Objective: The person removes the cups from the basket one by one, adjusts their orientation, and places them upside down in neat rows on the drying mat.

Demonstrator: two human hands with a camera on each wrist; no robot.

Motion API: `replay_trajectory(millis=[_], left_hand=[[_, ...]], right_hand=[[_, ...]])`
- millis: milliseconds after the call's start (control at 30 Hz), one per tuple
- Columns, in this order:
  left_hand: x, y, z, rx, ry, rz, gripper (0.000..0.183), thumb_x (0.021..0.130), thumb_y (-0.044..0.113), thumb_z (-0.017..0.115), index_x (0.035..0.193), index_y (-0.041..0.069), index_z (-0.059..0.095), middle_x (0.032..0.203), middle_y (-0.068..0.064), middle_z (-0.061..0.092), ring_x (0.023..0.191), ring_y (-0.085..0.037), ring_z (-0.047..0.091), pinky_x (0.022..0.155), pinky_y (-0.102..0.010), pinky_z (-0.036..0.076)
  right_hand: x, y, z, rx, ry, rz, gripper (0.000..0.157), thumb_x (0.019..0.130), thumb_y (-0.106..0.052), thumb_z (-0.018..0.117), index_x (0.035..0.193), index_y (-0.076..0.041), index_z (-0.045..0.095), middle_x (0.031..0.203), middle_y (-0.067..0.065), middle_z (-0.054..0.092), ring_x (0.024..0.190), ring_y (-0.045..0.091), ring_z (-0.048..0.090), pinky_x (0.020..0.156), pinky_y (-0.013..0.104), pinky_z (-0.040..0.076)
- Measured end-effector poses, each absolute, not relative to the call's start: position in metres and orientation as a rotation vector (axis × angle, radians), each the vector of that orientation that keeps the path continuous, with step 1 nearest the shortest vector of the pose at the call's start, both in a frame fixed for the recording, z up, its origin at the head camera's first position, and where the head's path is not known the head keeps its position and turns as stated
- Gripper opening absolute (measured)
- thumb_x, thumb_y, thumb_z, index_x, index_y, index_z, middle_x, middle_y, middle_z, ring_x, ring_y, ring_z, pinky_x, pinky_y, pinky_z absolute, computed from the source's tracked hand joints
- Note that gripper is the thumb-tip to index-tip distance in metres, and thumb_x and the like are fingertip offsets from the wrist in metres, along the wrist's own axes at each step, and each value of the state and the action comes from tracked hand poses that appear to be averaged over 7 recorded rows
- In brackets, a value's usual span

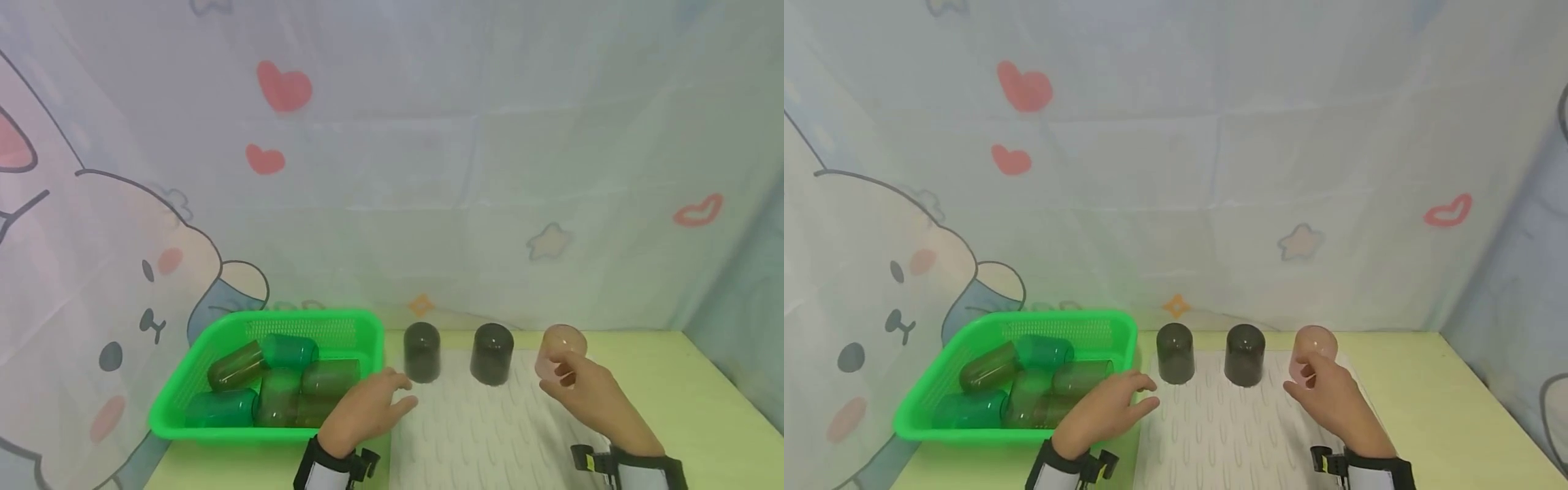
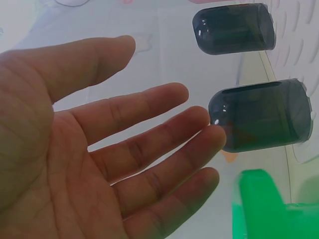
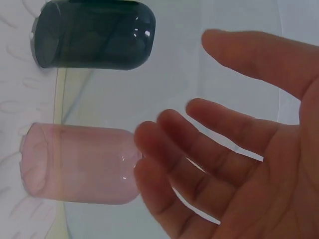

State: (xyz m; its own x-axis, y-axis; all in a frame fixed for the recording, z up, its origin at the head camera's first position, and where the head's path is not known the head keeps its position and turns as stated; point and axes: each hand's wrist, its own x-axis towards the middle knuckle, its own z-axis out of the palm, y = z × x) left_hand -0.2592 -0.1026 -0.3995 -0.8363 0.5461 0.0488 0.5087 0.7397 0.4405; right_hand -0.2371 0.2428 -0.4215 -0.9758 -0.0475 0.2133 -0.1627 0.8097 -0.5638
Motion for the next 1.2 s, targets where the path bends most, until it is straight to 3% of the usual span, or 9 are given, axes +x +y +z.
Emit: replay_trajectory(millis=[367,733,800,867,967,1033,1200], left_hand=[[-0.264,-0.095,-0.379,0.948,2.889,0.620,0.033,0.096,0.032,0.056,0.116,0.007,0.064,0.114,-0.005,0.062,0.105,-0.020,0.058,0.086,-0.035,0.048],[-0.277,-0.126,-0.353,0.890,2.852,0.445,0.034,0.096,0.028,0.056,0.119,0.004,0.062,0.116,-0.012,0.061,0.110,-0.029,0.056,0.087,-0.043,0.047],[-0.282,-0.132,-0.350,0.874,2.853,0.432,0.030,0.096,0.027,0.057,0.114,0.004,0.063,0.111,-0.011,0.062,0.105,-0.029,0.058,0.085,-0.043,0.048],[-0.286,-0.138,-0.345,0.863,2.845,0.427,0.021,0.095,0.025,0.057,0.097,0.005,0.064,0.091,-0.006,0.061,0.085,-0.023,0.059,0.072,-0.038,0.047],[-0.297,-0.144,-0.338,0.844,2.825,0.410,0.027,0.096,0.024,0.057,0.072,0.011,0.051,0.067,0.002,0.041,0.060,-0.015,0.042,0.057,-0.031,0.034],[-0.306,-0.148,-0.333,0.813,2.814,0.399,0.036,0.096,0.023,0.057,0.065,0.013,0.041,0.062,0.002,0.029,0.054,-0.013,0.030,0.053,-0.030,0.026],[-0.335,-0.166,-0.336,0.745,2.809,0.325,0.039,0.094,0.020,0.059,0.061,0.012,0.039,0.057,0.002,0.029,0.050,-0.012,0.028,0.051,-0.028,0.026]], right_hand=[[-0.234,0.258,-0.407,0.163,-2.861,0.851,0.055,0.086,-0.027,0.069,0.122,0.009,0.050,0.095,0.014,0.063,0.085,0.032,0.062,0.060,0.038,0.052],[-0.234,0.255,-0.411,0.154,-2.837,0.892,0.051,0.087,-0.024,0.069,0.123,0.008,0.051,0.094,0.014,0.063,0.086,0.031,0.062,0.061,0.038,0.052],[-0.235,0.254,-0.412,0.156,-2.837,0.904,0.051,0.087,-0.025,0.068,0.122,0.008,0.052,0.095,0.014,0.062,0.086,0.031,0.061,0.061,0.037,0.052],[-0.235,0.253,-0.412,0.150,-2.842,0.908,0.052,0.087,-0.026,0.068,0.122,0.008,0.052,0.094,0.013,0.062,0.086,0.030,0.061,0.061,0.037,0.052],[-0.236,0.253,-0.412,0.131,-2.846,0.905,0.053,0.087,-0.027,0.068,0.123,0.007,0.052,0.094,0.012,0.062,0.086,0.030,0.061,0.061,0.037,0.052],[-0.237,0.254,-0.412,0.117,-2.845,0.898,0.053,0.087,-0.027,0.067,0.124,0.007,0.051,0.094,0.012,0.062,0.087,0.030,0.061,0.061,0.037,0.051],[-0.236,0.253,-0.414,0.082,-2.863,0.936,0.053,0.088,-0.028,0.067,0.123,0.008,0.051,0.095,0.011,0.061,0.088,0.030,0.060,0.062,0.037,0.052]])
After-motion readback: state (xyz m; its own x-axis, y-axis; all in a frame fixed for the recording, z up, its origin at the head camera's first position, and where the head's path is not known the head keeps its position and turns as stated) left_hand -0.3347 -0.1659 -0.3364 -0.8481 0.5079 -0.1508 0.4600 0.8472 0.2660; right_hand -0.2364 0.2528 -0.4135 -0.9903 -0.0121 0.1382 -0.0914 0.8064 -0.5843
